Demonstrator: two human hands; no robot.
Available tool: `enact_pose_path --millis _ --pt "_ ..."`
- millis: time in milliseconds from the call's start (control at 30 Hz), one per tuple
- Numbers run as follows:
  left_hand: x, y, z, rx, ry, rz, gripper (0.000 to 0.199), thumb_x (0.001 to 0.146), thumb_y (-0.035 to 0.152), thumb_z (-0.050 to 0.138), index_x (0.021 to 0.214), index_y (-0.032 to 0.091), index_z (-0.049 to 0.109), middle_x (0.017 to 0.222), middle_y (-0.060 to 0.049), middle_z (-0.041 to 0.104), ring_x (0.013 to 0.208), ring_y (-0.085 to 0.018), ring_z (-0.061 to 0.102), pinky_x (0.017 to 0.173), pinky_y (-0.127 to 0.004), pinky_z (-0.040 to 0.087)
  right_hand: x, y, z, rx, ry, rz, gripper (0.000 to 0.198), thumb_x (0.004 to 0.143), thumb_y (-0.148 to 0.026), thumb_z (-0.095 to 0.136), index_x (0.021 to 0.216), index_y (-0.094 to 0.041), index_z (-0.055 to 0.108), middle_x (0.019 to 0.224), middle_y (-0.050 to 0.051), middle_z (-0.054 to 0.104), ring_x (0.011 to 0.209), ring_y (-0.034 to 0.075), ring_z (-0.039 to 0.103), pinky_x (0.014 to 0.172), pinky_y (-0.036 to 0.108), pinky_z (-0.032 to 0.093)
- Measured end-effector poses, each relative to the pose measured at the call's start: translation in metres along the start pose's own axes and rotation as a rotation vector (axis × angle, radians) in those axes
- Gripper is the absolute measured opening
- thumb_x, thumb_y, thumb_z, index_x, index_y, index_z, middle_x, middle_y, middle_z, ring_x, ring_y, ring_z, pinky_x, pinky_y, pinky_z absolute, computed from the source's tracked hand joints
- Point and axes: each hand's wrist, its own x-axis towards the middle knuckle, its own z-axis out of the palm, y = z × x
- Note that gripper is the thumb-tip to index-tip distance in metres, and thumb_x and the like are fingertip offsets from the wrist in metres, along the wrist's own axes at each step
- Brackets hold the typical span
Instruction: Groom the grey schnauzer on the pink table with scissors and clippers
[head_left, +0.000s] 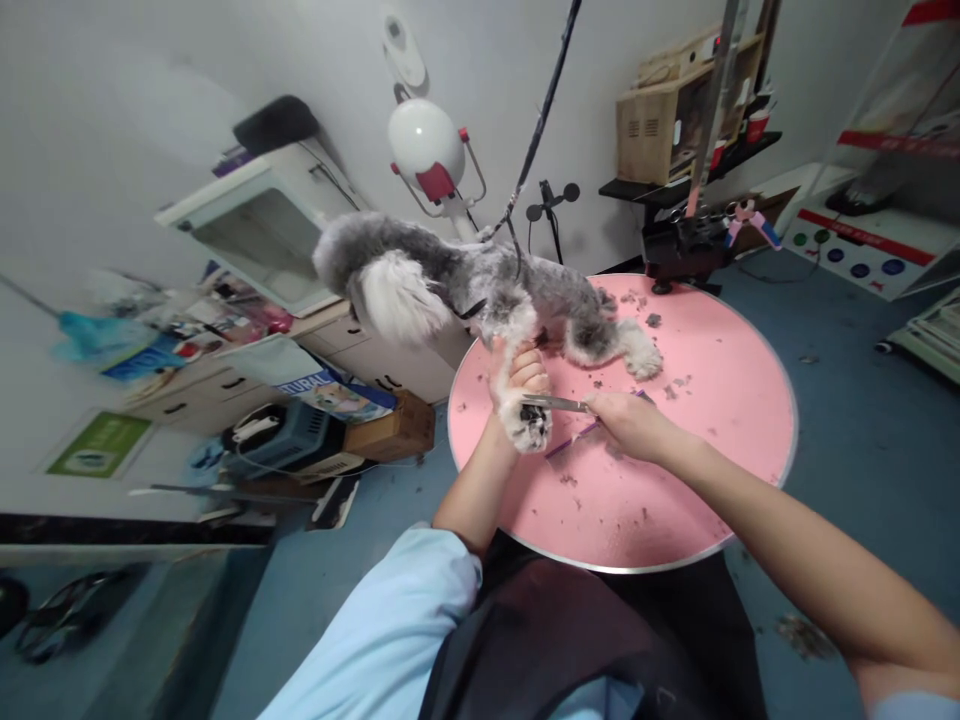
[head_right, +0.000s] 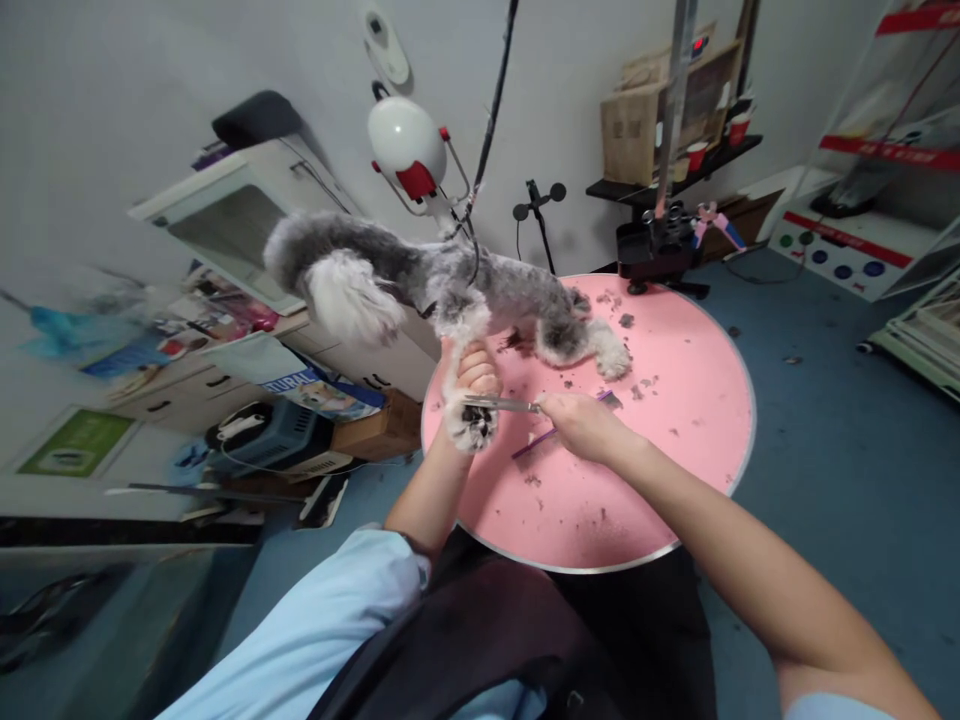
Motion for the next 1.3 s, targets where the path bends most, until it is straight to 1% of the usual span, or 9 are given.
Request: enact_pose_path --millis 100,300,433,633,733,833,967,1167,1300 --pt "0.002 0.003 -0.005 -0.012 0.001 -0.031 0.053 0.114 0.054 0.028 0.072 0.023 0.034 0.056 0.009 0.018 0.041 -0.007 0.007 0.038 -0.022 0.018 0.001 0.001 -0.008 -0.042 -0.057 0.039 0.023 0.087 -0.004 0.049 0.101 -0.018 0.062 0.086 0.007 0.066 0.075 0.021 0.059 0.069 0.03 0.038" --pt "0.008 0.008 -0.013 0.009 0.044 -0.146 0.056 0.113 0.058 0.026 0.068 0.025 0.027 0.053 0.009 0.014 0.04 -0.008 0.004 0.036 -0.024 0.013 0.018 -0.008 -0.028 -0.052 -0.112 -0.087 0.035 0.084 -0.003 0.051 0.114 -0.016 0.062 0.098 0.01 0.07 0.087 0.023 0.062 0.075 0.03 0.04" --pt "0.008 0.009 -0.013 0.06 0.037 -0.127 0.059 0.113 0.058 0.023 0.066 0.024 0.028 0.055 0.009 0.014 0.043 -0.009 0.0 0.038 -0.026 0.015 0.017 -0.006 -0.035 -0.132 -0.209 -0.006 0.035 0.084 0.0 0.05 0.113 -0.016 0.062 0.091 0.008 0.069 0.08 0.022 0.06 0.066 0.03 0.033" --pt "0.014 0.01 -0.016 0.141 -0.014 -0.135 0.061 0.113 0.056 0.02 0.061 0.024 0.026 0.056 0.007 0.009 0.047 -0.01 -0.004 0.04 -0.028 0.014 -0.002 -0.027 -0.004 0.013 -0.124 0.093 0.025 0.09 -0.005 0.044 0.105 -0.017 0.059 0.091 0.009 0.068 0.081 0.022 0.061 0.071 0.03 0.04" --pt "0.018 0.01 -0.017 0.156 -0.059 -0.075 0.06 0.113 0.056 0.021 0.063 0.024 0.033 0.055 0.007 0.012 0.049 -0.011 -0.003 0.041 -0.028 0.014 -0.012 -0.043 0.021 0.158 -0.062 0.116 0.023 0.089 -0.007 0.046 0.107 -0.018 0.056 0.092 0.009 0.068 0.081 0.022 0.062 0.073 0.031 0.045" --pt "0.021 0.01 -0.019 0.154 -0.065 -0.078 0.058 0.113 0.056 0.023 0.068 0.025 0.043 0.052 0.007 0.019 0.046 -0.013 0.003 0.044 -0.03 0.022 -0.019 -0.05 0.038 0.204 -0.007 0.093 0.026 0.084 -0.01 0.052 0.108 -0.019 0.054 0.1 0.011 0.069 0.089 0.024 0.063 0.078 0.034 0.048" --pt "0.023 0.01 -0.021 0.169 -0.048 -0.081 0.057 0.113 0.056 0.027 0.069 0.025 0.046 0.052 0.007 0.023 0.045 -0.014 0.009 0.051 -0.033 0.026 -0.025 -0.047 0.042 0.197 -0.035 0.177 0.029 0.088 -0.005 0.041 0.109 -0.019 0.054 0.095 0.009 0.068 0.083 0.023 0.063 0.072 0.032 0.046" --pt "0.023 0.008 -0.022 0.257 -0.012 -0.038 0.054 0.113 0.055 0.03 0.07 0.025 0.044 0.056 0.007 0.021 0.048 -0.015 0.01 0.056 -0.033 0.025 -0.03 -0.046 0.039 0.182 -0.001 0.12 0.024 0.088 -0.009 0.047 0.107 -0.02 0.054 0.094 0.008 0.067 0.083 0.022 0.061 0.073 0.032 0.045" --pt "0.022 0.008 -0.02 0.244 -0.018 -0.04 0.055 0.113 0.054 0.028 0.068 0.024 0.04 0.054 0.006 0.022 0.046 -0.014 0.009 0.053 -0.033 0.023 -0.032 -0.047 0.04 0.137 -0.037 0.179 0.024 0.089 -0.005 0.041 0.101 -0.02 0.055 0.087 0.006 0.065 0.076 0.021 0.057 0.069 0.031 0.042"
